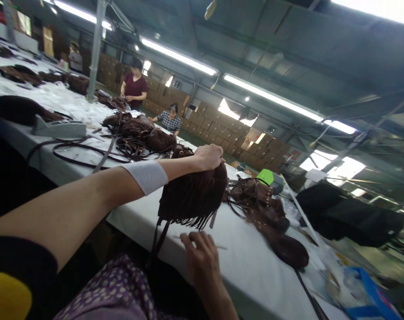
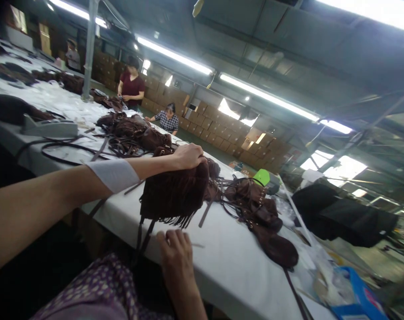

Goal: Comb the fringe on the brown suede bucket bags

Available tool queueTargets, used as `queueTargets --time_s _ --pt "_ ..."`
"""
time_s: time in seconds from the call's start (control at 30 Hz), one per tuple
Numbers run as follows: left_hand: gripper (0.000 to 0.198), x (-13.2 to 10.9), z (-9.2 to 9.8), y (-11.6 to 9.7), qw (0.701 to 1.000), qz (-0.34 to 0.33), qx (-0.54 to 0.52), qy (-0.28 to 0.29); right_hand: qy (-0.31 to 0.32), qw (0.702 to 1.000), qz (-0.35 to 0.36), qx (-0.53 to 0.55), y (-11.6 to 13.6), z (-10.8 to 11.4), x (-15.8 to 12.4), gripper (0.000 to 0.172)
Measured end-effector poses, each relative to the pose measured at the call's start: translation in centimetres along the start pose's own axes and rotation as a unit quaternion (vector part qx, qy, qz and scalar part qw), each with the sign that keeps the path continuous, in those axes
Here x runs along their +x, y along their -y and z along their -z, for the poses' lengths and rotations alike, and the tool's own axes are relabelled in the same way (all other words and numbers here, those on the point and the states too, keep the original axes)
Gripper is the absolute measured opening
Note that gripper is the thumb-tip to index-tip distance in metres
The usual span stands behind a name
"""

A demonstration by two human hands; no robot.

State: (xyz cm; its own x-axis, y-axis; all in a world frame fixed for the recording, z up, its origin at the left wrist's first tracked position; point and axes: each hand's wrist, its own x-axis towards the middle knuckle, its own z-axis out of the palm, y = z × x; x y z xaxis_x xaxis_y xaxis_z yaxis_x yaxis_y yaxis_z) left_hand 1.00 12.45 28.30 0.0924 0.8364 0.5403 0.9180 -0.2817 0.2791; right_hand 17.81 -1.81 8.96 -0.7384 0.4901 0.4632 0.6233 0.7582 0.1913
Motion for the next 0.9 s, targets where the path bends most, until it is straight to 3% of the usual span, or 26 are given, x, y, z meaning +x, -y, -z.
queueTargets --time_s 0.07,0.13,0.2,0.27,0.33,0.43,0.5,0.53,0.6,0.63,0.7,0.83,0.9 --pt "0.033 -0.6 -0.3 -0.7 1.0 -0.004 0.002 0.017 -0.051 0.998 0.036 -0.032 -1.4 4.1 4.6 0.022" --pt "0.036 -1.1 -0.3 -1.3 0.999 -0.01 -0.003 0.03 -0.057 0.994 0.069 -0.07 -1.7 5.5 8.4 0.021" --pt "0.037 -1.2 -0.2 -1.5 0.999 -0.019 -0.011 0.035 -0.02 0.994 0.065 -0.09 -1.3 4.5 10.5 0.019" --pt "0.037 -1.2 0.0 -1.1 0.999 -0.022 -0.02 0.026 0.038 0.995 0.04 -0.081 -0.5 1.9 10.7 0.017" --pt "0.035 -1.0 0.1 -0.2 0.999 -0.01 -0.03 0.012 0.076 0.995 0.02 -0.062 0.7 -1.3 8.9 0.017" --pt "0.034 -0.5 0.2 1.0 0.999 0.022 -0.042 -0.005 0.101 0.994 0.026 -0.025 3.4 -6.6 3.5 0.015" --pt "0.034 0.1 0.5 1.5 0.998 0.035 -0.044 -0.032 0.152 0.983 0.106 0.016 5.3 -10.0 -0.8 0.011" --pt "0.035 0.4 0.7 1.6 0.997 0.036 -0.043 -0.051 0.164 0.979 0.124 0.021 5.9 -11.2 -2.6 0.012" --pt "0.035 0.9 1.2 1.7 0.996 0.028 -0.032 -0.075 0.16 0.983 0.09 0.016 6.0 -12.0 -5.0 0.012" --pt "0.034 1.0 1.4 1.7 0.997 0.021 -0.024 -0.074 0.146 0.987 0.064 0.015 5.4 -11.2 -5.2 0.011" --pt "0.034 0.7 1.4 1.6 0.999 0.009 -0.009 -0.051 0.089 0.996 0.018 0.019 3.2 -7.3 -3.6 0.012" --pt "0.036 -1.2 -0.2 0.9 1.0 -0.009 0.002 0.005 -0.108 0.993 -0.03 -0.033 -2.2 3.8 4.4 0.025" --pt "0.037 -2.1 -1.0 0.3 1.0 -0.024 0.002 0.019 -0.16 0.984 -0.042 -0.073 -3.7 6.7 7.9 0.023"
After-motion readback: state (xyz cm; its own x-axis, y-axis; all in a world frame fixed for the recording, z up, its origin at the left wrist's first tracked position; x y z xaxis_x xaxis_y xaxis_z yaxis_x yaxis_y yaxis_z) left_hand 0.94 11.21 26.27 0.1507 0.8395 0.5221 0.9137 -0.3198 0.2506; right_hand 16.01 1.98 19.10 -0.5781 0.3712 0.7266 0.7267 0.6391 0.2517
